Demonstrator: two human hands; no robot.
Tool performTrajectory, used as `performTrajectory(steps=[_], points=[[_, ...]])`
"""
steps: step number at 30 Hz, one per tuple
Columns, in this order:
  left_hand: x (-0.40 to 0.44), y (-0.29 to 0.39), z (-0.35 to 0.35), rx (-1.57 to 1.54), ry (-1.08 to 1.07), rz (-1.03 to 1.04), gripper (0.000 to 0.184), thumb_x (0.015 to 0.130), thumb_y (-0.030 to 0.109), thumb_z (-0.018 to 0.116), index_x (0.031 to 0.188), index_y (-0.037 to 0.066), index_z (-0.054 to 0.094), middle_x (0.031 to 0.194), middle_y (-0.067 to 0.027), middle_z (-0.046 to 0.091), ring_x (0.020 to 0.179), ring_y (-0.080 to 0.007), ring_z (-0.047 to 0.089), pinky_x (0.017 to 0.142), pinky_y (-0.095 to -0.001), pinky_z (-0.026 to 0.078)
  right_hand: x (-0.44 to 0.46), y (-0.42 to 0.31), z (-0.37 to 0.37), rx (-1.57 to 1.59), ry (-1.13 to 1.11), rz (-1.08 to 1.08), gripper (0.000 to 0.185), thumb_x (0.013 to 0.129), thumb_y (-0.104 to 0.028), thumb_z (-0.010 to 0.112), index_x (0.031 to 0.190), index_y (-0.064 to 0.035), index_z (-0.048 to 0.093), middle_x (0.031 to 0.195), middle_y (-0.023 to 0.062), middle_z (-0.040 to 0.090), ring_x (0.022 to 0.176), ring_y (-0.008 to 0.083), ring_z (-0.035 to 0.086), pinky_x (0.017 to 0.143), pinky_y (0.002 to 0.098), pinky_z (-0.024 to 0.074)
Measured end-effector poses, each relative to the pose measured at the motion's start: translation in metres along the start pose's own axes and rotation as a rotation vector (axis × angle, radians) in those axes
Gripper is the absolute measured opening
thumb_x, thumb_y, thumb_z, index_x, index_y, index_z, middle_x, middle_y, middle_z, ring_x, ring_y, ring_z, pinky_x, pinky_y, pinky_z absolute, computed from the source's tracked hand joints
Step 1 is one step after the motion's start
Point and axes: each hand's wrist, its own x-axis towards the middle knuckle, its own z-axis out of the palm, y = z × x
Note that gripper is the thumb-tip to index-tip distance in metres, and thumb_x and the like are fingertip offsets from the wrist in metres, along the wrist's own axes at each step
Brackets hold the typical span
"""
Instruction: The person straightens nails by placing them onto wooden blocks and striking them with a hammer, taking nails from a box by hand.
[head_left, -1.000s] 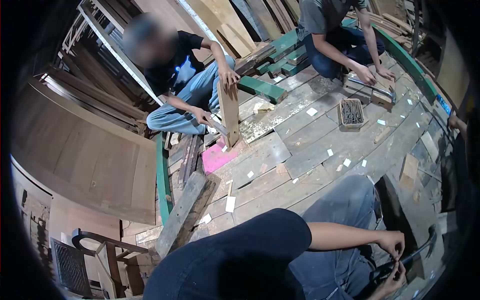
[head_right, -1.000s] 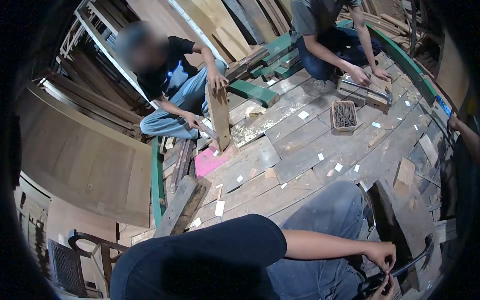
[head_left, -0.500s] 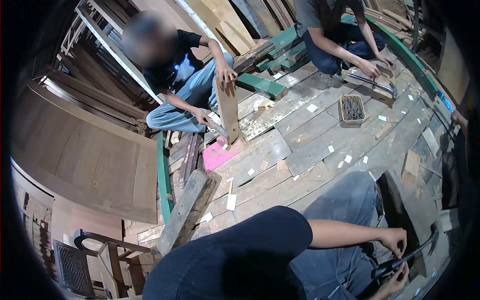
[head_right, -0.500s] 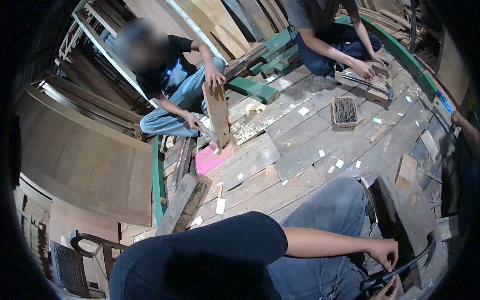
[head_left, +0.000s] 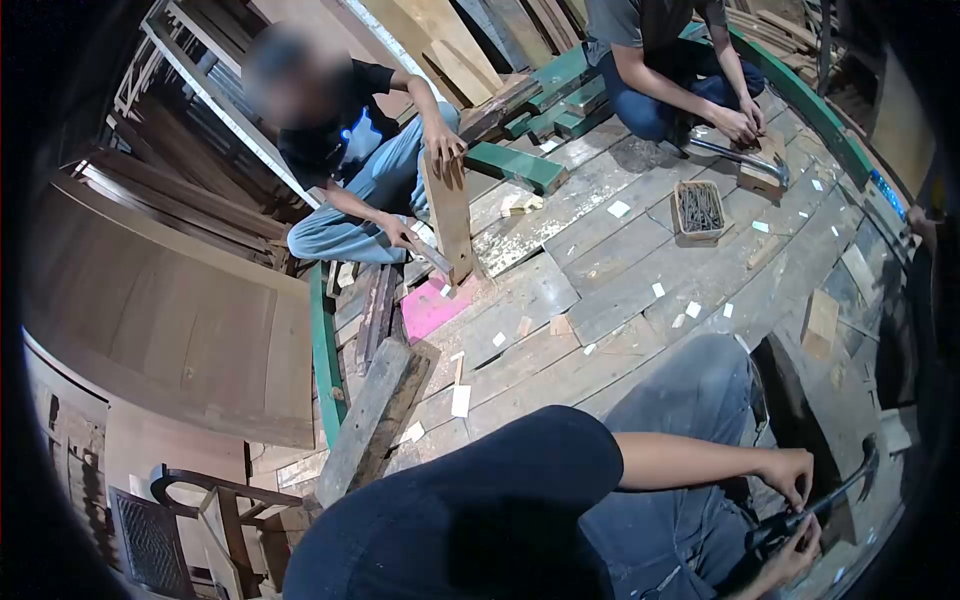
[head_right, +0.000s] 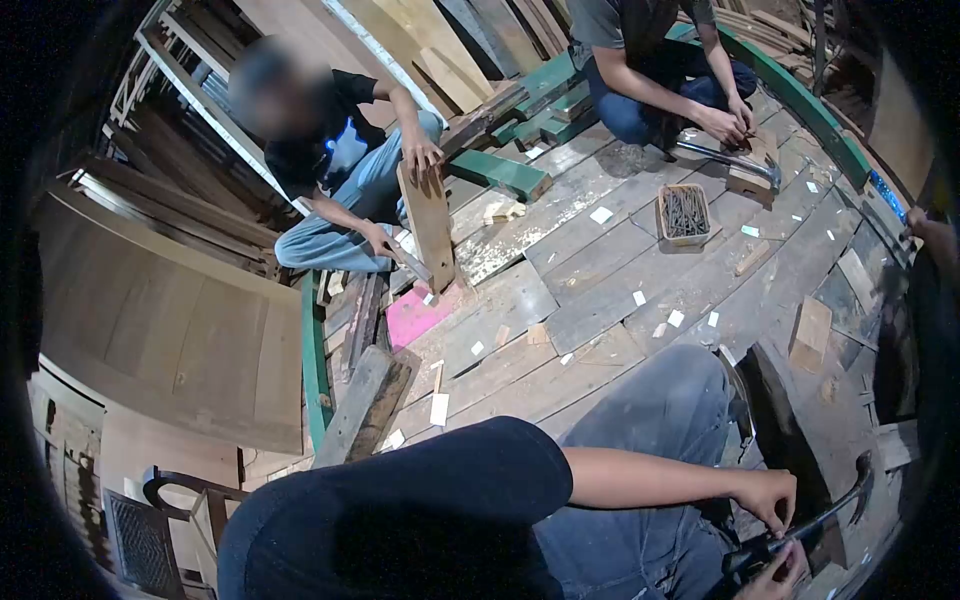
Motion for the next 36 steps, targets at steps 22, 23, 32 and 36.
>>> performTrajectory(steps=[22, 23, 32, 36], points=[[-0.005, 0.053, -0.015, 0.392, -0.108, -0.085, 0.021, 0.080, 0.021, 0.074, 0.094, 0.005, 0.076, 0.082, -0.0138, 0.073, 0.075, -0.0332, 0.070, 0.071, -0.0408, 0.054, -0.013, -0.053, 0.009, 0.274, 0.103, 0.097, 0.019, 0.098, -0.012, 0.064, 0.113, -0.0013, 0.066, 0.080, -0.0031, 0.058, 0.071, 0.0048, 0.049, 0.063, 0.0203, 0.0382], [-0.008, 0.069, -0.024, 0.499, -0.095, -0.127, 0.020, 0.080, 0.020, 0.074, 0.093, 0.005, 0.076, 0.081, -0.0136, 0.073, 0.075, -0.0346, 0.069, 0.071, -0.0420, 0.055, -0.011, -0.052, 0.009, 0.326, 0.104, 0.095, 0.020, 0.099, -0.013, 0.063, 0.115, -0.0015, 0.065, 0.079, -0.0035, 0.056, 0.069, 0.0045, 0.047, 0.062, 0.0202, 0.0372], [-0.088, 0.129, -0.190, 0.345, 0.428, -0.151, 0.017, 0.088, 0.019, 0.076, 0.101, 0.007, 0.076, 0.095, -0.0052, 0.074, 0.087, -0.0146, 0.066, 0.078, -0.0299, 0.051, -0.007, -0.047, 0.012, 0.274, 0.096, 0.207, 0.022, 0.102, -0.019, 0.058, 0.117, -0.0031, 0.061, 0.079, -0.0030, 0.054, 0.066, 0.0052, 0.046, 0.057, 0.0199, 0.0356], [-0.156, 0.054, -0.261, 0.161, 0.908, -0.331, 0.022, 0.089, 0.020, 0.076, 0.105, 0.006, 0.075, 0.092, -0.0014, 0.073, 0.080, -0.0079, 0.062, 0.075, -0.0238, 0.047, -0.003, -0.042, 0.023, 0.214, 0.074, 0.226, 0.023, 0.102, -0.020, 0.057, 0.117, -0.0019, 0.060, 0.086, -0.0017, 0.056, 0.073, 0.0054, 0.049, 0.062, 0.0191, 0.0379]])
